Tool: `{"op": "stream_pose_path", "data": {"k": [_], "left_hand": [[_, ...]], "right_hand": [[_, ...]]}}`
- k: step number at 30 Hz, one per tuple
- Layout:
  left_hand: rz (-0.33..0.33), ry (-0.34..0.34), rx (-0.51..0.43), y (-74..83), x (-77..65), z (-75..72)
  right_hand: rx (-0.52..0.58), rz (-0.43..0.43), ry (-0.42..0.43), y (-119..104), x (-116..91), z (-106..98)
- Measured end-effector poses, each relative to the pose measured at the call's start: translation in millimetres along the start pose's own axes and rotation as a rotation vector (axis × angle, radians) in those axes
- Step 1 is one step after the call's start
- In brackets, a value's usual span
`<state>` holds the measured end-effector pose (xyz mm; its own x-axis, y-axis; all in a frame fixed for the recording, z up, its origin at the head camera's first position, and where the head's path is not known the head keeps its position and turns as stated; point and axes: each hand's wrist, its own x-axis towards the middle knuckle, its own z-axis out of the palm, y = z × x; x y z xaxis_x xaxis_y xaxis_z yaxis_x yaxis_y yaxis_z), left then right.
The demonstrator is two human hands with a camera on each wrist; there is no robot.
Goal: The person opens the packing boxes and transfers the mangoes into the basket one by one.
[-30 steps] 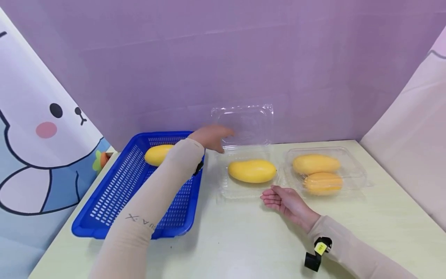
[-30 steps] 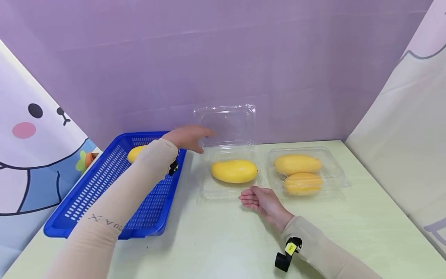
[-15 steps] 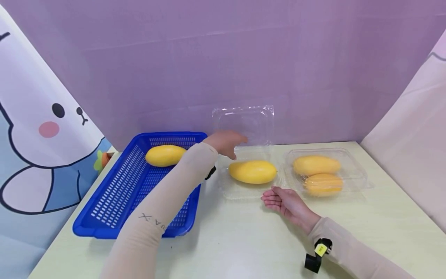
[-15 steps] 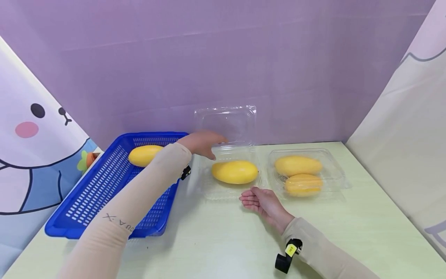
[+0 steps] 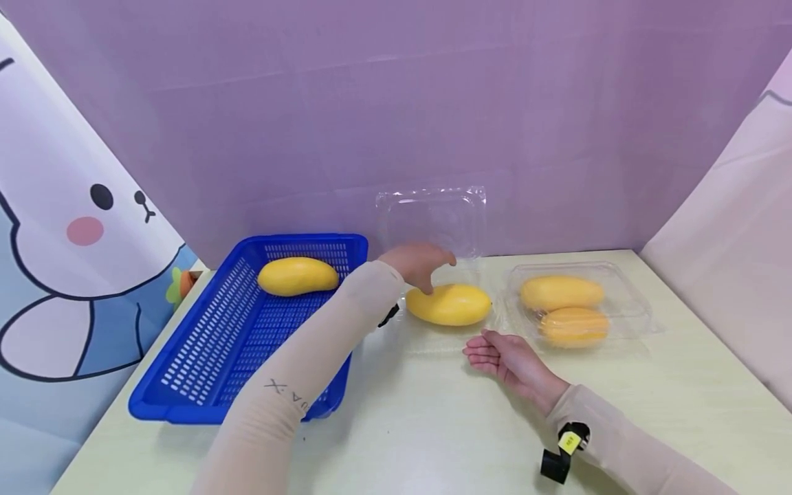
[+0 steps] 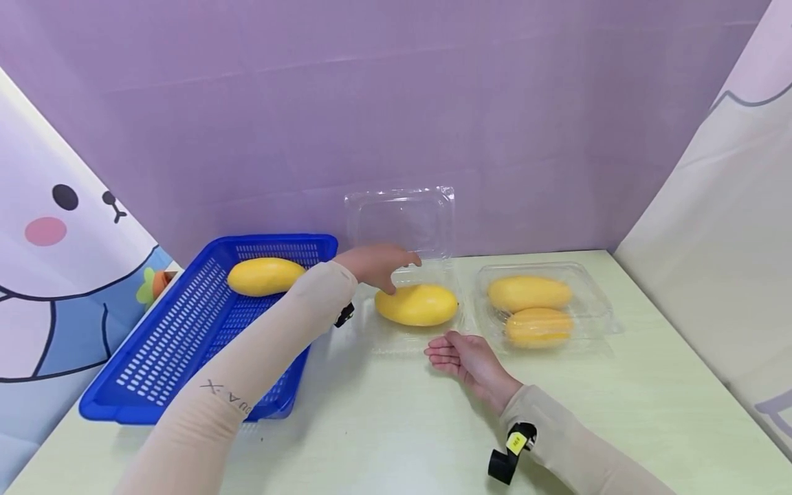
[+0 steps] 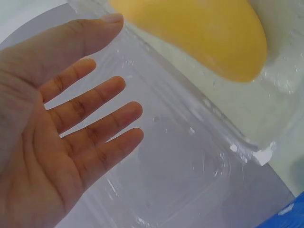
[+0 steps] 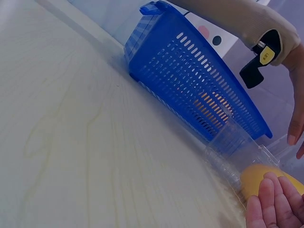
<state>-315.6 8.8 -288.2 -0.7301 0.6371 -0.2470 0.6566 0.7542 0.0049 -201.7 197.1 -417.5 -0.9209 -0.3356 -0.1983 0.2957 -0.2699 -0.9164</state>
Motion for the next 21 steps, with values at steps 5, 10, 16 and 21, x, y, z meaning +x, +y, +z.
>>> {"op": "stream_pose_path", "data": {"k": [5,10,16,21], "left_hand": [[0.010,-0.029,0.025,6.4,6.5,4.6],[0.015,-0.056,0.031,14.0,9.9,7.5],[0.030,-0.077,0.015,22.7,12.4,12.5],[0.030,-0.081,0.011,25.1,19.1,18.9]], "right_hand": [[-0.011,0.006,0.008,-1,1,1],[-0.017,0.007,0.005,-1,0,1],[-0.012,0.008,0.005,-2,0,1],[-0.010,0.006,0.005,-2,0,1]]}}
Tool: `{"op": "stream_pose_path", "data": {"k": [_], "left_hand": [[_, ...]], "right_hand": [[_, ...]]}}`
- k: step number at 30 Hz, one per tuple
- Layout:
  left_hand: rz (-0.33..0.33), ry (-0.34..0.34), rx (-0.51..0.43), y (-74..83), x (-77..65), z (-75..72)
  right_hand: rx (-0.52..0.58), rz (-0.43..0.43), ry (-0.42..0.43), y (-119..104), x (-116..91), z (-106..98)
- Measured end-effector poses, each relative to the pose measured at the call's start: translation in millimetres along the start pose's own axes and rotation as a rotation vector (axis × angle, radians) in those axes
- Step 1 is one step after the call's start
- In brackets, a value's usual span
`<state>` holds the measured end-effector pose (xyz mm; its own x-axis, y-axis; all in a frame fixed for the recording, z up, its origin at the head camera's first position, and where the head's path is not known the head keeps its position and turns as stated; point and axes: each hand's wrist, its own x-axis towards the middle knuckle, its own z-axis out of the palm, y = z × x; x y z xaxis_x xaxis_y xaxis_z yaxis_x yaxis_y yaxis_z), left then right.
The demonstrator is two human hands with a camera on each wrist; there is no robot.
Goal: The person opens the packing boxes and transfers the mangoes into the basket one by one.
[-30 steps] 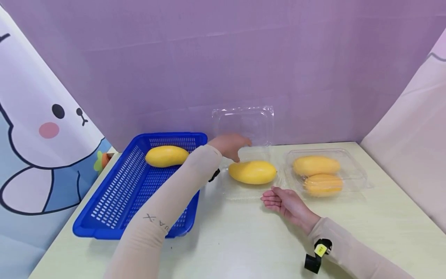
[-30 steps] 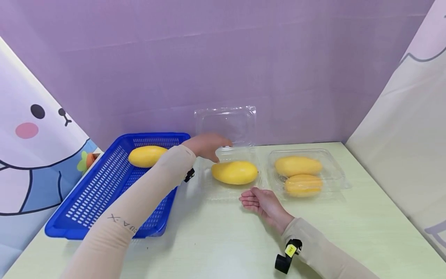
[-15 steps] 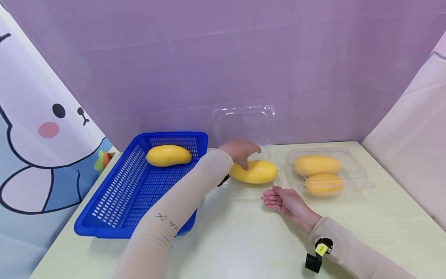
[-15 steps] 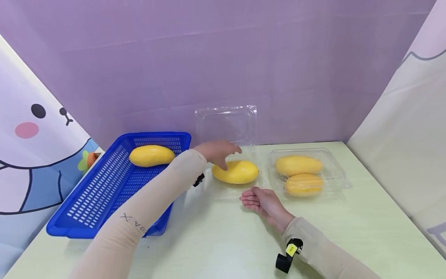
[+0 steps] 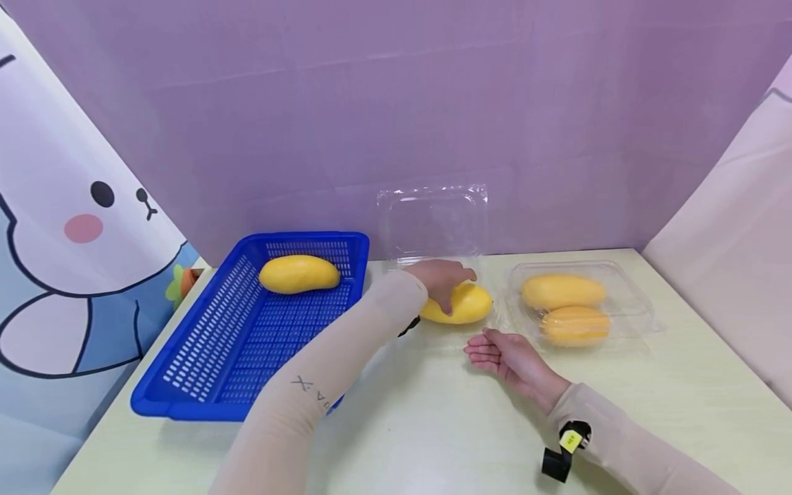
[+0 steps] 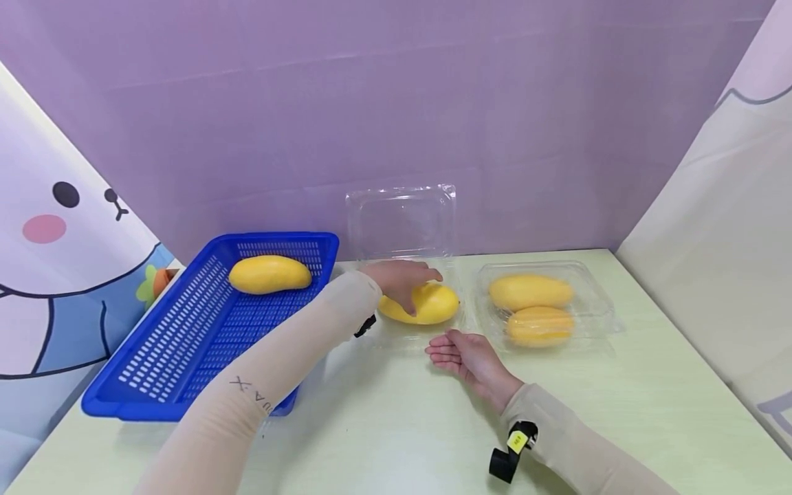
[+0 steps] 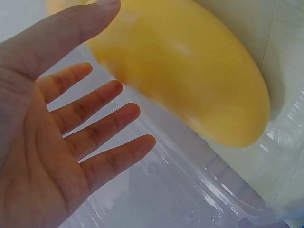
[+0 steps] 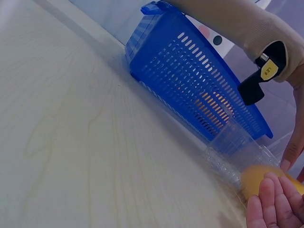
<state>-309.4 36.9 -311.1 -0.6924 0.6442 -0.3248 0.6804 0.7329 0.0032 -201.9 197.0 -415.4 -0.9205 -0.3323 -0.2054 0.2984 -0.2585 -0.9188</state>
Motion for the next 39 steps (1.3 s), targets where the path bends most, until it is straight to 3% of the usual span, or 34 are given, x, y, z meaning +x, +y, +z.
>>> {"op": "stream_pose_path", "data": {"k": [9,19,29,39], "left_hand": [[0.001,0.011,0.076,4.6,8.5,6.2],[-0.037,0.074,0.146,12.1,13.4,15.4],[-0.071,0.107,0.229,20.2,22.9,26.7],[-0.183,0.116,0.215,36.1,10.2,27.5]], "right_hand": [[-0.001,0.002,0.002,-1,-2,1],[0.016,-0.015,-0.028,-1,-3,2],[0.011,0.000,0.006,-3,-6,4],[0.007,0.004,0.006,-2,-8,4]]}}
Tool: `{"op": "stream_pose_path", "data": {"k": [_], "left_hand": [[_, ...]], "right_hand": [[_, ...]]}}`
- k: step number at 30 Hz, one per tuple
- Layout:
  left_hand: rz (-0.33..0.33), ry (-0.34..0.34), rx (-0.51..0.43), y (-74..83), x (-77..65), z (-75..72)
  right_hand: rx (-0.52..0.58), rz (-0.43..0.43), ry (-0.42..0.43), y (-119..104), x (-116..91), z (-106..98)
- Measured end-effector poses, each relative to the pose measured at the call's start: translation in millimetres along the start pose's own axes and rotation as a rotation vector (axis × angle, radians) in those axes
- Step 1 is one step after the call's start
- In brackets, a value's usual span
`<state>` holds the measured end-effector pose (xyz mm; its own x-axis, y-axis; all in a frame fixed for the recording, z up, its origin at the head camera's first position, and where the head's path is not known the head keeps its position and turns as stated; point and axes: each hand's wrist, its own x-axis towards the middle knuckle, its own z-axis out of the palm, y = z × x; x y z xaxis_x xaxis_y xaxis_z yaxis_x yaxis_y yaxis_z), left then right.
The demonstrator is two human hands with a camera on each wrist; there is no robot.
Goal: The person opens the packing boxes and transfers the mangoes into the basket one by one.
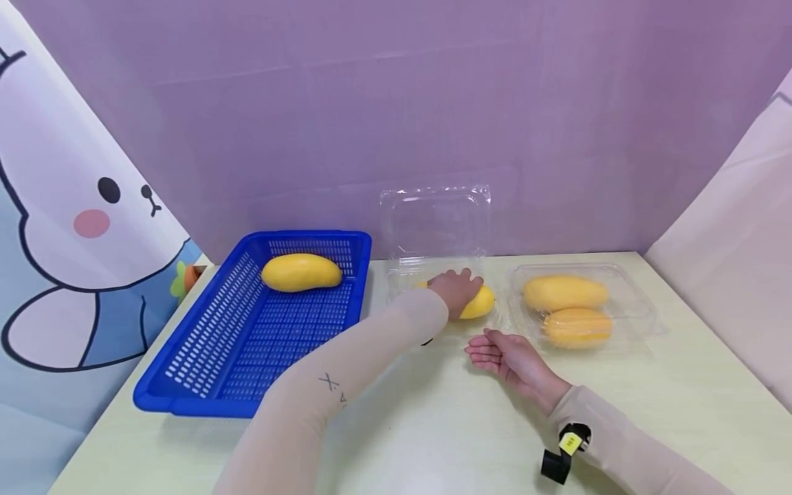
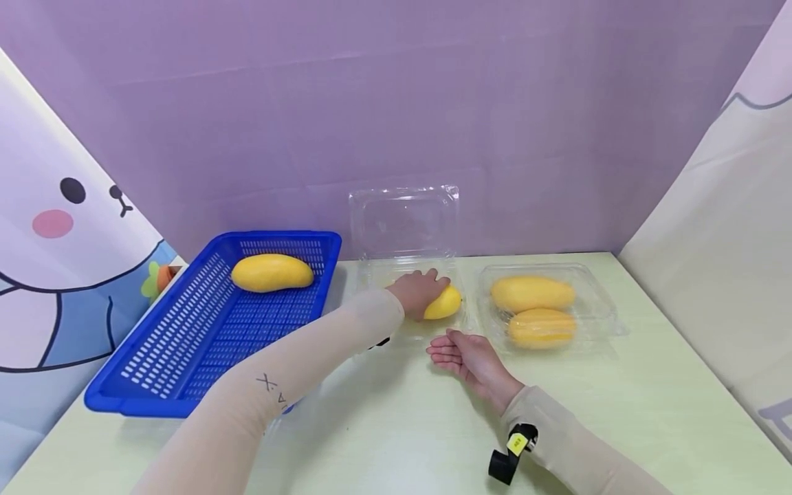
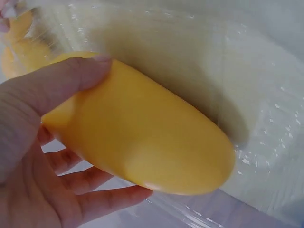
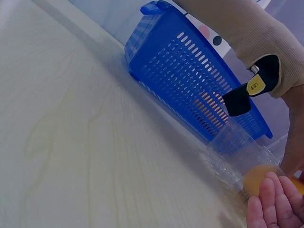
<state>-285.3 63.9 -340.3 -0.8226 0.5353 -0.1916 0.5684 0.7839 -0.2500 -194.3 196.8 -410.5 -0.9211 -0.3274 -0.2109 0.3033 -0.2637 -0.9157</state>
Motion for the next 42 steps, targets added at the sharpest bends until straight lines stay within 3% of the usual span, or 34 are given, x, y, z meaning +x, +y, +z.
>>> {"op": "stream_pose_path", "data": {"k": [16,34,42], "left_hand": [[0.083,0.031,0.003,-10.4,8.0,0.7],[0.111,0.063,-0.103,-21.2,-14.0,-35.6],[0.146,0.065,-0.074,-31.3,-25.8,-51.6]], "right_hand": [[-0.009,-0.003,0.019,1,1,1],[-0.010,-0.012,0.020,3,1,0],[-0.021,-0.020,0.021,2,2,1]]}}
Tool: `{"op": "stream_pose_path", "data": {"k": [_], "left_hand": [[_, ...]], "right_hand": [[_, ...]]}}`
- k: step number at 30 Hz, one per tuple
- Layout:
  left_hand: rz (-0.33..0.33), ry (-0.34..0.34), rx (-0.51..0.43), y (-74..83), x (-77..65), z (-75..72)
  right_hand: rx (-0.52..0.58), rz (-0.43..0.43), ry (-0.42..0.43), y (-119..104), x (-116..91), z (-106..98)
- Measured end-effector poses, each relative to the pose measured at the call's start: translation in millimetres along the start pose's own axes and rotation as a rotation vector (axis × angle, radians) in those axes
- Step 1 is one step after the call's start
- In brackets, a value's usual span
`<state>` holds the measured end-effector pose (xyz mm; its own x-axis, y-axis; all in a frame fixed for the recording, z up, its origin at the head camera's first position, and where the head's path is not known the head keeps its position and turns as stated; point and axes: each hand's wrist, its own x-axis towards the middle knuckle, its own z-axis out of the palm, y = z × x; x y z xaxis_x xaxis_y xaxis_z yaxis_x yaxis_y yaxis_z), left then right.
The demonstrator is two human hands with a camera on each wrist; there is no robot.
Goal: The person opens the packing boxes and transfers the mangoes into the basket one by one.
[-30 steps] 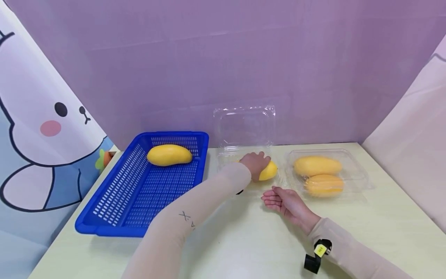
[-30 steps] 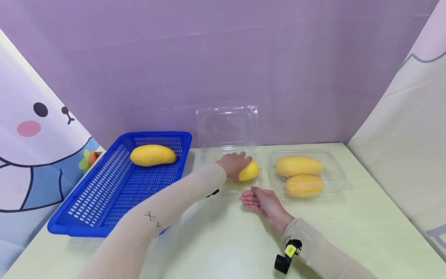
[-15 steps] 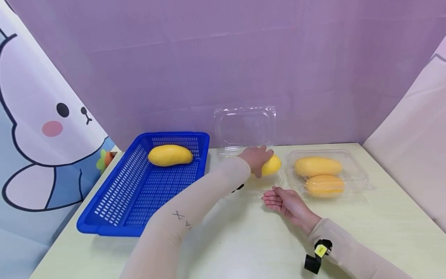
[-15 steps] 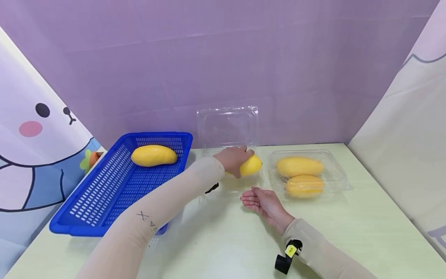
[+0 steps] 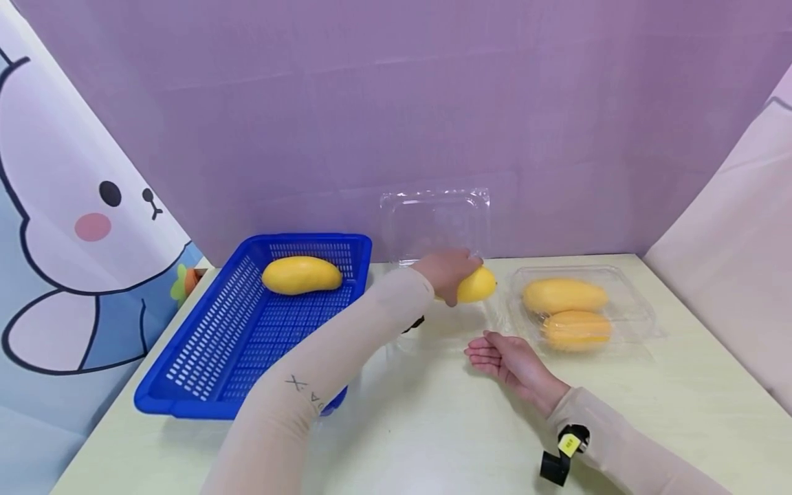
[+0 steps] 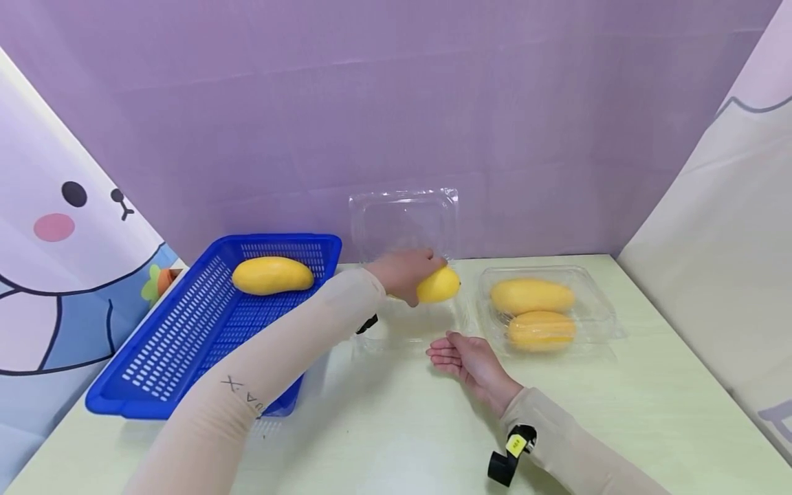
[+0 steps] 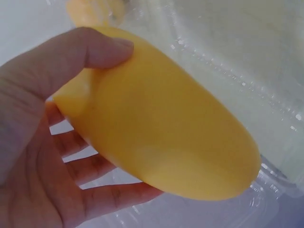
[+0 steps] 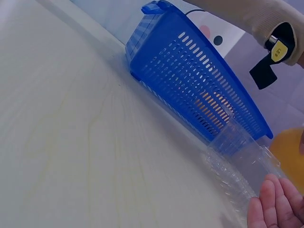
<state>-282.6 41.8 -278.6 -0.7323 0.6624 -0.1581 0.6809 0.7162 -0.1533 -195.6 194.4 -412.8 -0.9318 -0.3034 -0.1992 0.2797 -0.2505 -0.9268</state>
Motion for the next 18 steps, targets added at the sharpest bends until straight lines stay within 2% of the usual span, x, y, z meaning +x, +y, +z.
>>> {"op": "stream_pose_path", "data": {"k": [13,18], "left_hand": [[0.010,0.055,0.009,-11.8,-13.3,-12.7],[-0.016,0.068,0.009,-16.8,-19.0,-17.9]], "right_hand": [[-0.002,-0.002,0.020,-1,-3,2],[0.004,-0.003,0.023,-1,-4,2]]}}
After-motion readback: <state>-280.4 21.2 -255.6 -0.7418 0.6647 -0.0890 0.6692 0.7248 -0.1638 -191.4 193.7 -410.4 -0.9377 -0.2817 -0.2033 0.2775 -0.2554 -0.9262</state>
